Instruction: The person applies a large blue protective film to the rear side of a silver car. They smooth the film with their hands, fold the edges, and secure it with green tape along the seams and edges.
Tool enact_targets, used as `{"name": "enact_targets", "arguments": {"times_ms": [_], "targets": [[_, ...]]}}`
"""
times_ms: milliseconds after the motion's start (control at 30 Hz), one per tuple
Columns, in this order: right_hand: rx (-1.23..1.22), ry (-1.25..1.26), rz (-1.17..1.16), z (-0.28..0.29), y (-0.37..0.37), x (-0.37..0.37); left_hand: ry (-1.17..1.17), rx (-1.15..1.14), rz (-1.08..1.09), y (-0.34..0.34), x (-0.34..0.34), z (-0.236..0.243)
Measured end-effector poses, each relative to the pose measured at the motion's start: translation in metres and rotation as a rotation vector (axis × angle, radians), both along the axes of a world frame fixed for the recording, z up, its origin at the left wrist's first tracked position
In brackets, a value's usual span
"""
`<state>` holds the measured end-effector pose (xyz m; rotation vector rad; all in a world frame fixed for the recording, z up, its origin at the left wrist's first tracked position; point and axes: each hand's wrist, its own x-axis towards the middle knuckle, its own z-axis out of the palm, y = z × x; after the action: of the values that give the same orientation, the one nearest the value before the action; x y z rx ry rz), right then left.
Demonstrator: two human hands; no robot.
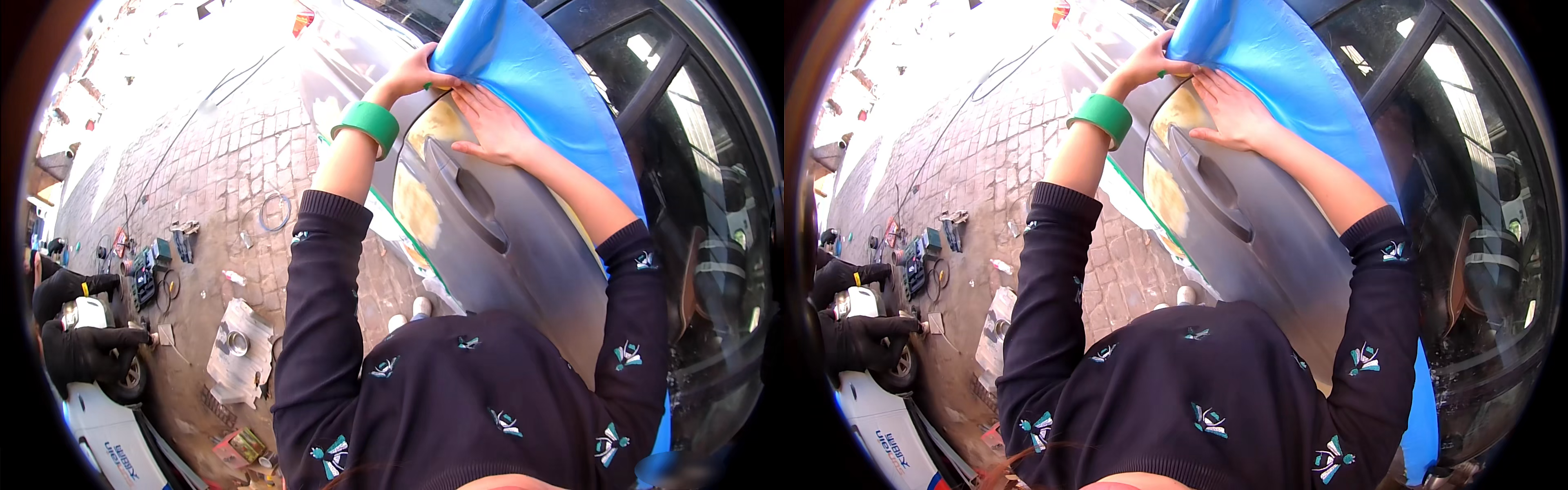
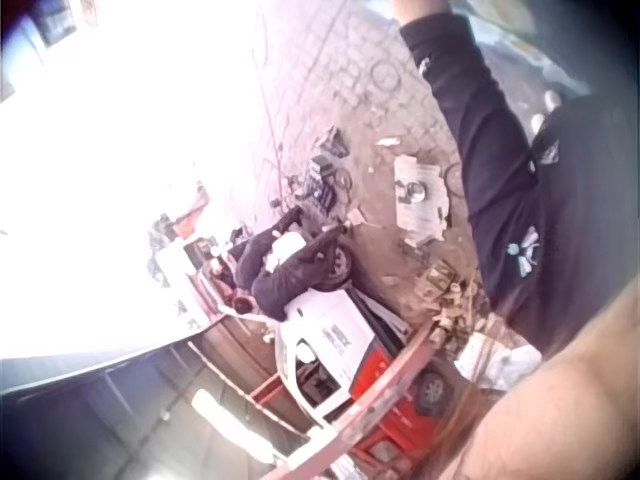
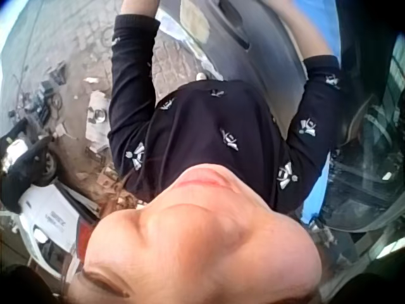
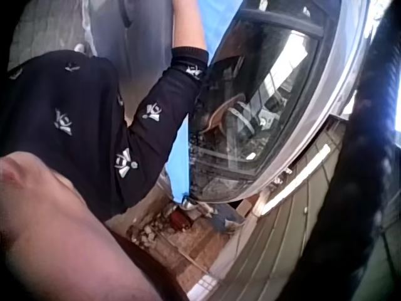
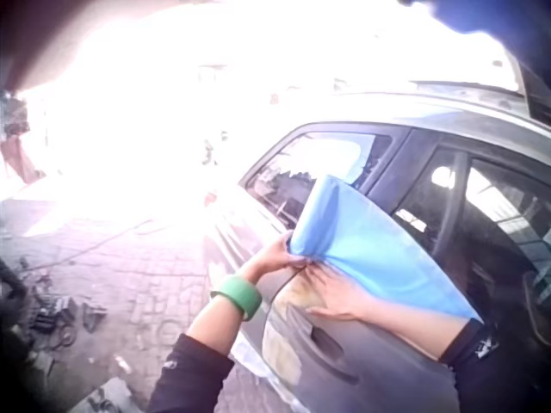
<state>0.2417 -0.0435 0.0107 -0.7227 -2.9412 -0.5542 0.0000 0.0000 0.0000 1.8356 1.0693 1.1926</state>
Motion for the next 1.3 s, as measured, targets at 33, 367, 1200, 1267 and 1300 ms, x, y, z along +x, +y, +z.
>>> {"name": "enact_targets", "arguments": {"times_ms": [33,367,1200,1267,1300], "targets": [[0.008,0.02,0.02,-0.004,0.002,-0.001,0.03,0.027,0.022,-0.005,-0.005,0.002],[-0.135,0.025,-0.009,0.008,0.0,0.008,0.143,0.369,0.673,0.028,0.018,-0.032],[-0.219,0.085,-0.049,0.004,-0.008,0.001,-0.085,0.182,0.601,-0.008,0.02,-0.046],[-0.218,0.059,-0.071,0.009,-0.011,0.002,-0.086,0.205,0.564,-0.008,0.023,-0.042],[-0.232,0.043,-0.094,0.014,-0.014,0.0,-0.081,0.228,0.546,-0.005,0.021,-0.04]]}}
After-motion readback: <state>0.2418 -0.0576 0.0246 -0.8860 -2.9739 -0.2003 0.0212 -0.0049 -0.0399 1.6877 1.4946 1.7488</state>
